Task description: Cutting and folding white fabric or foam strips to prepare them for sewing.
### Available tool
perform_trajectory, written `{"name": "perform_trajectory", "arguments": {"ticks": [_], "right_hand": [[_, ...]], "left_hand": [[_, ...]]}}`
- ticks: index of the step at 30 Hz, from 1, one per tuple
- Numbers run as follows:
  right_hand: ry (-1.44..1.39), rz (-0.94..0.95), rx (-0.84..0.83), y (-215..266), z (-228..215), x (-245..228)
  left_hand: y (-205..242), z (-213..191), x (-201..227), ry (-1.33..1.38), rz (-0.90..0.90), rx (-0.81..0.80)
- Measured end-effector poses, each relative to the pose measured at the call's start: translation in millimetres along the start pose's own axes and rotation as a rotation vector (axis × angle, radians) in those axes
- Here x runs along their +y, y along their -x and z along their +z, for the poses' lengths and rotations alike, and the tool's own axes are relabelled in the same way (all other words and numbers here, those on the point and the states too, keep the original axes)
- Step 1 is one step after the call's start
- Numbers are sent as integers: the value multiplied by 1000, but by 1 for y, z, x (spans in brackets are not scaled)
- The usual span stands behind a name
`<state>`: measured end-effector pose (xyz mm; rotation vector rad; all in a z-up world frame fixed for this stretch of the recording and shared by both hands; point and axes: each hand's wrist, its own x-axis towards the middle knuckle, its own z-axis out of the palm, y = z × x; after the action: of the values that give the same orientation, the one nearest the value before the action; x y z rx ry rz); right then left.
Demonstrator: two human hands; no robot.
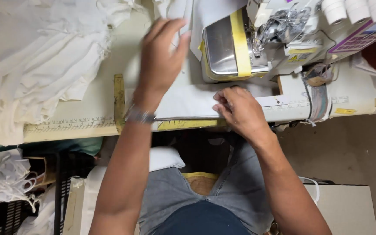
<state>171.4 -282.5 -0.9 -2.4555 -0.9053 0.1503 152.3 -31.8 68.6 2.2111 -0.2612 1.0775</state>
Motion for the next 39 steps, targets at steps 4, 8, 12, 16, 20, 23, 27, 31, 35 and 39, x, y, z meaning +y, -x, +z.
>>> {"name": "perform_trajectory", "arguments": {"ticks": [4, 8, 12, 16, 20, 23, 27, 31, 35, 39], "right_hand": [[64, -20, -68, -2, -16, -10], [93, -16, -181, -5, -30, -20], [145, 54, -261, -10, -39, -32], [158, 126, -247, -11, -29, -31], [227, 99, -147, -8, -15, -20], [228, 83, -107, -5, -9, -14], [224, 79, -67, -4, -6, -11], [231, 0, 8, 1, -5, -12], [192, 30, -74, -1, -17, -29], [-64, -132, 254, 12, -3, 23]], "left_hand": [[90, -69, -3, -347, -217, -25], [135, -93, 19, -528, -682, -195], [161, -86, 1, -584, -573, -67], [167, -78, -3, -559, -614, -8], [165, -78, -2, -470, -636, -1], [162, -80, 0, -444, -642, -11], [158, -80, -1, -397, -706, -45], [143, -77, 22, -416, -672, -91], [93, -67, 110, 168, -139, -224], [51, -85, 145, 265, -172, -135]]}}
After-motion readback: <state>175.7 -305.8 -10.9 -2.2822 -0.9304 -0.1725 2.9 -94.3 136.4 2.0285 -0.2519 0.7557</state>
